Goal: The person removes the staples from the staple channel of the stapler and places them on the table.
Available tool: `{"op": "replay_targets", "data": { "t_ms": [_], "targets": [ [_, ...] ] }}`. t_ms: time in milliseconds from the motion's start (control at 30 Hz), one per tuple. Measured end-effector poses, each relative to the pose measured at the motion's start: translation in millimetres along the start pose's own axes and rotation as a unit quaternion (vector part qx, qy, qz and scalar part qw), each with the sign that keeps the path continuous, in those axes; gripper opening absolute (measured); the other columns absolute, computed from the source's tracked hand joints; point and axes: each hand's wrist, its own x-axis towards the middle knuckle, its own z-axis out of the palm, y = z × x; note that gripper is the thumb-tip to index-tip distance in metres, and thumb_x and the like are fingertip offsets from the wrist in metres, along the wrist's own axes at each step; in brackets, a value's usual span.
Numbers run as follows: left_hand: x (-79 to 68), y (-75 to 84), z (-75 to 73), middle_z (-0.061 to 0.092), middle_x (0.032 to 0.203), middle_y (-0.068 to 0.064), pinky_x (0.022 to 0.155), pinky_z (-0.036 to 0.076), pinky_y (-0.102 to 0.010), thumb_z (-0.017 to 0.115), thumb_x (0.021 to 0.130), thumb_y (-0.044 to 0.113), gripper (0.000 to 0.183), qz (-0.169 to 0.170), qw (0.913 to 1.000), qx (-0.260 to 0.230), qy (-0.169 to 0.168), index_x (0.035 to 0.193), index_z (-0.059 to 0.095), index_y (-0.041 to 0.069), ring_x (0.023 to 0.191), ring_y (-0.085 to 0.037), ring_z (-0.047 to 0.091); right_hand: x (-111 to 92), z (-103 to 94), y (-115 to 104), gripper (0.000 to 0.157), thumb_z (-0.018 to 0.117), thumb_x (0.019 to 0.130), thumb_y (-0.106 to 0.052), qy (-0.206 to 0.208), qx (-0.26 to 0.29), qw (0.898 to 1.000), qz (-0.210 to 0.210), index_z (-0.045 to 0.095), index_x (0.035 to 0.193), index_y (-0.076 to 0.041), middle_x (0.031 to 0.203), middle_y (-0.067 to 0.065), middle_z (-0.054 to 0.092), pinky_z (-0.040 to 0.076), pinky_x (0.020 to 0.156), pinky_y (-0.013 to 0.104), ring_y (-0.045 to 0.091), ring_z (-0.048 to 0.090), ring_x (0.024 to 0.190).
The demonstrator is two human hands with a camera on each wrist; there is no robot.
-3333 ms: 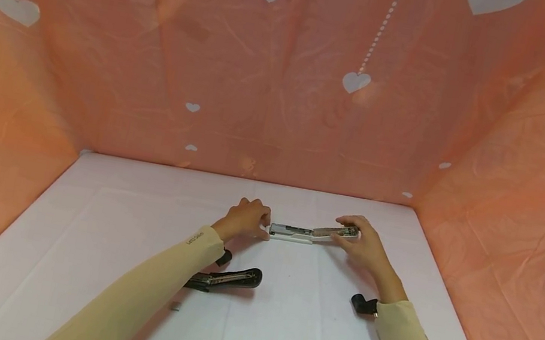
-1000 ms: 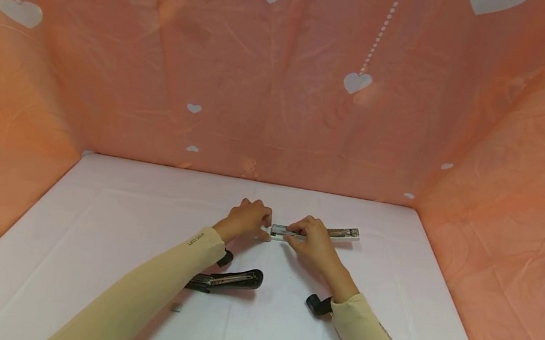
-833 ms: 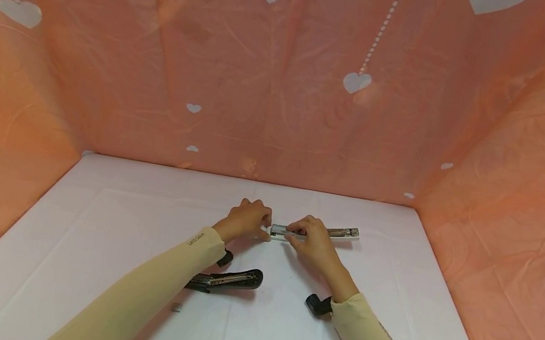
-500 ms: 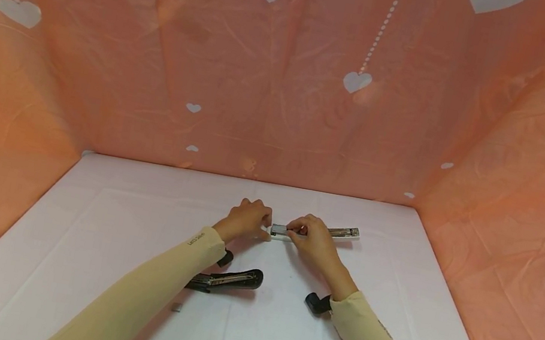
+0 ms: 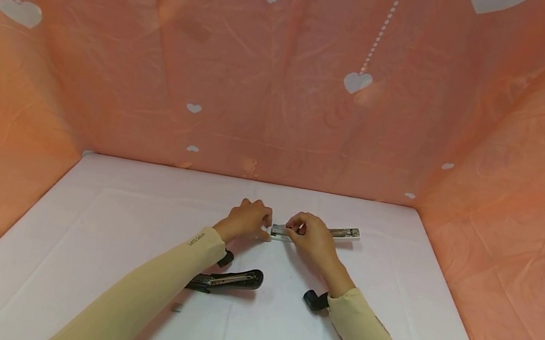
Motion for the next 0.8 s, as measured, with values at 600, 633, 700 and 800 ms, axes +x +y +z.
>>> {"op": "replay_targets", "data": {
  "t_ms": [600,633,700,800],
  "targets": [
    [0.2,0.5,0.0,0.06,0.111,-0.005,0.093,0.048,-0.05,0.089,0.091,0.032,0.028,-0.001,1.0,0.001,-0.003,0.101,0.069,0.015,0.111,-0.034,0.051,3.2,0.6,1.0,0.011,0.083,0.093,-0.008,0.002,-0.017,0.999,-0.033,0.08,0.104,-0.005,0.086,0.0,0.067,0.051,0.071,0.03,0.014,0.063,0.077],
    [0.2,0.6,0.3,0.06,0.111,-0.005,0.093,0.048,-0.05,0.089,0.091,0.032,0.028,-0.001,1.0,0.001,-0.003,0.1,0.069,0.015,0.111,-0.034,0.051,3.0,-0.3,1.0,0.011,0.083,0.093,-0.008,0.004,-0.018,0.999,-0.037,0.08,0.103,-0.005,0.086,0.0,0.067,0.051,0.071,0.031,0.015,0.063,0.077],
    [0.4,0.7,0.7,0.06,0.111,-0.005,0.093,0.049,-0.05,0.09,0.091,0.032,0.028,-0.001,1.0,0.002,-0.003,0.101,0.07,0.015,0.111,-0.033,0.051,3.0,-2.2,1.4,0.011,0.083,0.092,-0.007,0.007,-0.016,0.999,-0.043,0.08,0.103,-0.005,0.086,0.001,0.067,0.052,0.071,0.031,0.015,0.064,0.077],
    [0.4,0.9,0.5,0.06,0.111,-0.006,0.093,0.049,-0.05,0.089,0.091,0.032,0.028,0.001,1.0,0.005,-0.002,0.101,0.07,0.015,0.111,-0.034,0.052,2.9,-5.2,2.6,0.01,0.082,0.092,-0.005,0.012,-0.014,0.998,-0.053,0.08,0.102,-0.005,0.086,0.002,0.068,0.053,0.071,0.031,0.017,0.064,0.077]
  ]
}}
